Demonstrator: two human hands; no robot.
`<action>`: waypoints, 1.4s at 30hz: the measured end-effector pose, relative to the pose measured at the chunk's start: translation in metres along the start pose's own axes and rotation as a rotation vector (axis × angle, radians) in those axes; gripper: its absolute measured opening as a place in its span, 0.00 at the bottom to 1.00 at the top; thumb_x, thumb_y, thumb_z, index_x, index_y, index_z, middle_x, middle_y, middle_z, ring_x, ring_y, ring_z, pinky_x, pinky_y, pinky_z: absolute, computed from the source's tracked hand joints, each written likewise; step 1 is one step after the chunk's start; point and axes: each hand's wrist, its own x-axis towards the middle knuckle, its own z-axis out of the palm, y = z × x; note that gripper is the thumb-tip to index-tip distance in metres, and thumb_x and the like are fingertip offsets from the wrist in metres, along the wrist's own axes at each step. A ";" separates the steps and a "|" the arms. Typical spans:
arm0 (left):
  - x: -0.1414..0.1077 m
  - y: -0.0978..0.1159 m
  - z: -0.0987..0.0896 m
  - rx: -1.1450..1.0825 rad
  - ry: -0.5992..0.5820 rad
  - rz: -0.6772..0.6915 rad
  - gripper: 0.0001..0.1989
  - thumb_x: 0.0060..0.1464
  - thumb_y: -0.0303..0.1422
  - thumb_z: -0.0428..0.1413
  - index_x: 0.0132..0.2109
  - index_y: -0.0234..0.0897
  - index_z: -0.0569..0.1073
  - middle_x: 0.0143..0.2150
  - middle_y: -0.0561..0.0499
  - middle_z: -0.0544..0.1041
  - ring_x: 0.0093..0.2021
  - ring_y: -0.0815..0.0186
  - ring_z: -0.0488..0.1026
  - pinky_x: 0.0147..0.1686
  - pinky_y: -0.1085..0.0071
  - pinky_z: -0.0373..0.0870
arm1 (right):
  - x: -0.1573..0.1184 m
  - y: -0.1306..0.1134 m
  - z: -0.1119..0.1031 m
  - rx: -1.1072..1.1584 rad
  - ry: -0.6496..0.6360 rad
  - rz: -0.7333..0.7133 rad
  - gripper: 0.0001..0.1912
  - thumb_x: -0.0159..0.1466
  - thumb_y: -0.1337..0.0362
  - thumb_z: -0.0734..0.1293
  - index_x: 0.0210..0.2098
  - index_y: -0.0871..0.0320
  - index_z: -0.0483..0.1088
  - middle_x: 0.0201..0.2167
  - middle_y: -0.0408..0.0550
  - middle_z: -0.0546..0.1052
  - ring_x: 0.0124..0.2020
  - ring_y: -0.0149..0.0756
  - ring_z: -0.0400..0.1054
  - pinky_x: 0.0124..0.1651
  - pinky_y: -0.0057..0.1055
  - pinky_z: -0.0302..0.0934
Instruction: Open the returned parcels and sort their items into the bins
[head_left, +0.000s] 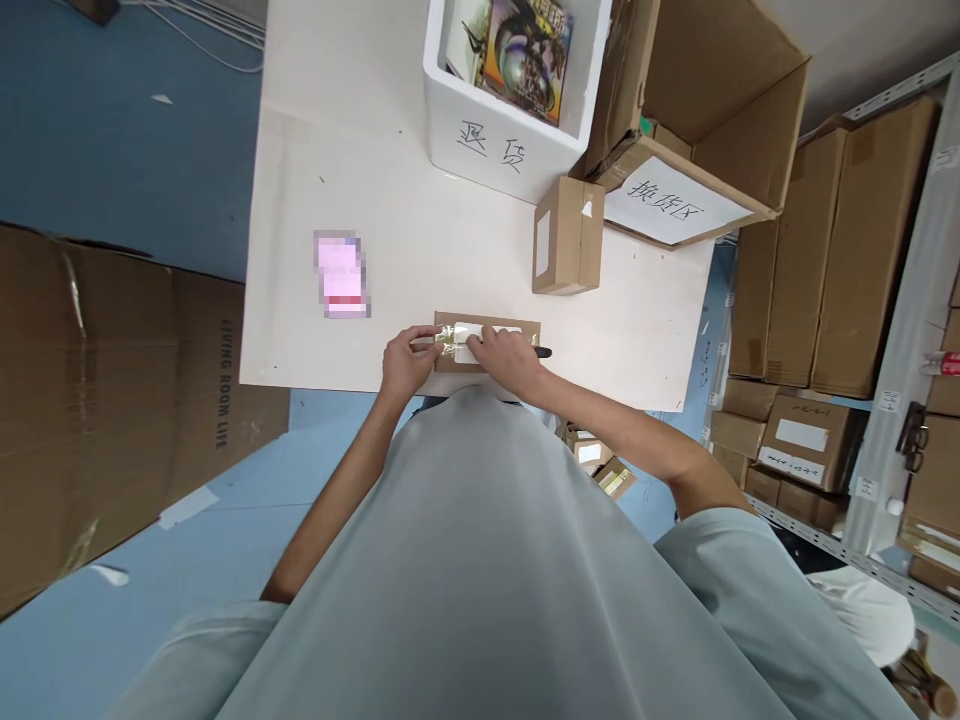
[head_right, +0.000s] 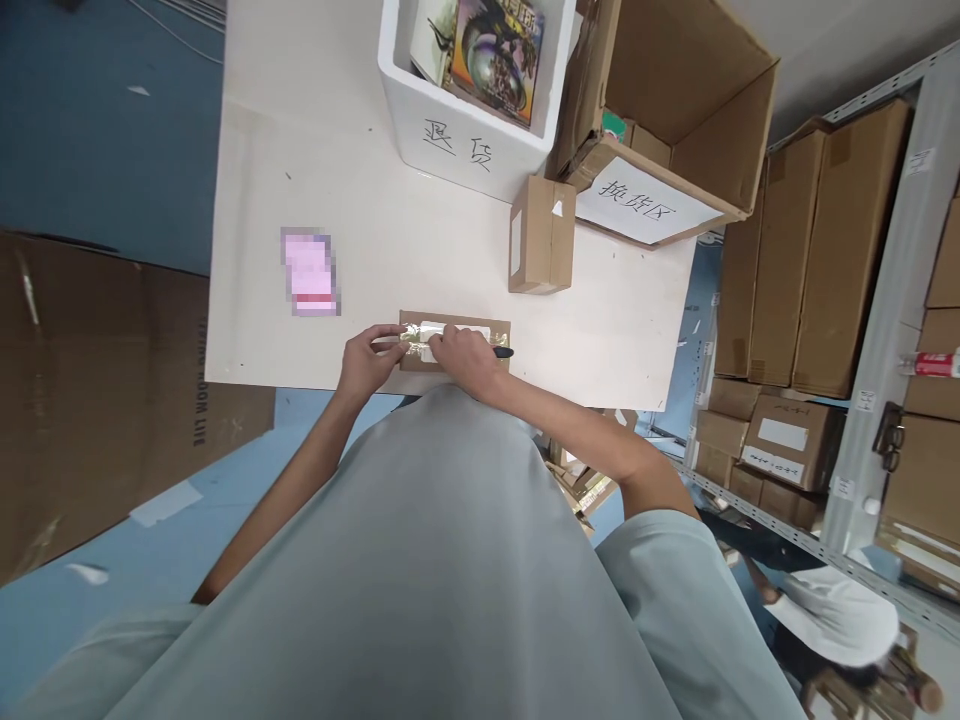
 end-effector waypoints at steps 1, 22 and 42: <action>0.000 0.002 0.000 0.011 0.006 -0.006 0.18 0.54 0.38 0.64 0.51 0.41 0.83 0.57 0.46 0.86 0.47 0.56 0.85 0.50 0.60 0.83 | -0.003 0.008 0.001 0.006 -0.020 0.022 0.22 0.77 0.78 0.53 0.62 0.63 0.71 0.57 0.67 0.79 0.51 0.48 0.79 0.45 0.37 0.68; -0.005 0.018 0.009 0.095 0.121 -0.049 0.17 0.57 0.44 0.64 0.49 0.40 0.84 0.51 0.47 0.87 0.42 0.58 0.84 0.43 0.66 0.79 | 0.013 0.036 0.024 0.088 0.052 -0.128 0.23 0.83 0.66 0.51 0.70 0.54 0.67 0.56 0.56 0.79 0.45 0.46 0.78 0.44 0.37 0.66; -0.014 0.011 0.021 0.170 0.187 0.015 0.10 0.64 0.39 0.63 0.50 0.44 0.82 0.56 0.50 0.86 0.47 0.56 0.85 0.52 0.61 0.79 | -0.002 0.016 0.003 -0.048 -0.105 0.037 0.23 0.75 0.79 0.53 0.60 0.65 0.72 0.54 0.68 0.80 0.48 0.48 0.80 0.43 0.36 0.69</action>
